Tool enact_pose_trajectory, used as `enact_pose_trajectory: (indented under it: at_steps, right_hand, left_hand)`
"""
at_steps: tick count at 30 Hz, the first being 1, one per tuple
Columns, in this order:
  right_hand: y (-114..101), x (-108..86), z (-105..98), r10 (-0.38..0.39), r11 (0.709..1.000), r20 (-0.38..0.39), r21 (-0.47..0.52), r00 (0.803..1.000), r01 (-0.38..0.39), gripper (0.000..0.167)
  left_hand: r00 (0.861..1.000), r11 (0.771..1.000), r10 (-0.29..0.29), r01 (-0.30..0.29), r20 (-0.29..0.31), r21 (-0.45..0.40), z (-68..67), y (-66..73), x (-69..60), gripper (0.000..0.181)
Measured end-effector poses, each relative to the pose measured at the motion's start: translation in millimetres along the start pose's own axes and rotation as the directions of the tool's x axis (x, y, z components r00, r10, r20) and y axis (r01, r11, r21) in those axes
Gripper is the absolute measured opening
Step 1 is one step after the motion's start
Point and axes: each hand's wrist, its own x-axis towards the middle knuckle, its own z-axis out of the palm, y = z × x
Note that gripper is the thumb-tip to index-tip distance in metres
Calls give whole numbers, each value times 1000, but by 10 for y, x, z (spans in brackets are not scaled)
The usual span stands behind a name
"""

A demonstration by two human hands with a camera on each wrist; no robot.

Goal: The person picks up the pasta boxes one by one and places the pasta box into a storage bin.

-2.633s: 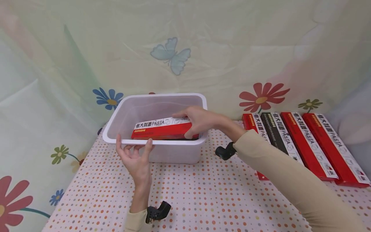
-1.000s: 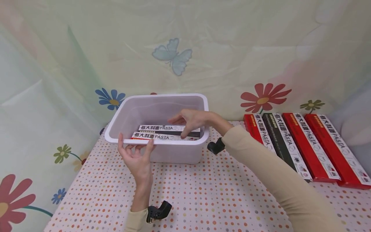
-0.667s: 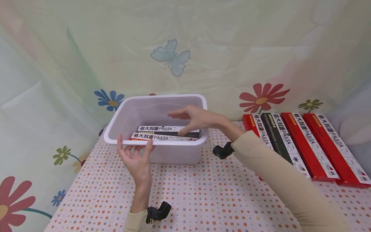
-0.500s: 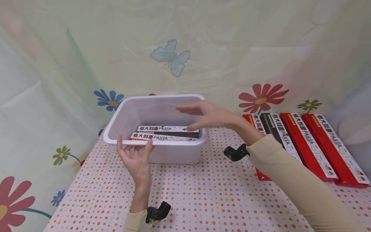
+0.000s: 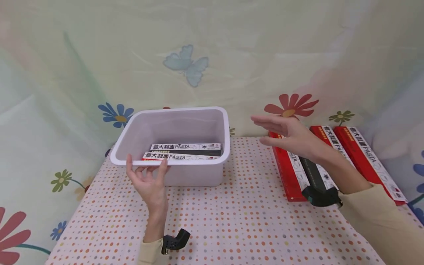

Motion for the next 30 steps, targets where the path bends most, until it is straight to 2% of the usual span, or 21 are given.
enact_pose_trajectory:
  at_steps: [4, 8, 11, 14, 17, 20, 25, 27, 30]
  right_hand:
    - [362, -247, 77, 51, 999, -64, 19, 997, -50, 63]
    - [733, -492, 229, 135, 991, -106, 30, 985, -132, 61]
    - [974, -633, 328, 221, 975, -120, 33, 968, -219, 63]
    - [1154, -744, 384, 322, 947, -129, 34, 938, -320, 68]
    - [1265, -851, 417, 417, 909, -130, 50, 900, -414, 73]
    - [1327, -958, 467, 477, 879, -136, 85, 868, -470, 76]
    - [1333, -1069, 627, 506, 863, -201, 117, 839, -492, 78]
    - [1307, -1085, 693, 509, 860, -230, 100, 829, -500, 81]
    - [1263, -1095, 770, 548, 829, -253, 38, 797, -558, 93]
  left_hand:
    - [1000, 1000, -17, 17, -5, -18, 9, -20, -5, 108]
    - [1000, 999, -28, 28, -3, -24, 29, -44, -26, 109]
    - [1000, 999, -29, 29, 1, -29, 42, -54, -35, 108]
    - [1000, 999, -30, 30, 4, -32, 54, -60, -38, 107]
    - [1000, 999, -27, 28, 7, -35, 60, -61, -39, 107]
    - [1000, 999, -25, 26, 8, -38, 59, -62, -42, 107]
    - [1000, 999, -22, 23, 16, -27, 53, -58, -45, 106]
    - [1000, 999, -21, 21, 18, -25, 50, -57, -45, 106]
    - [1000, 999, -22, 23, 21, -33, 49, -59, -50, 107]
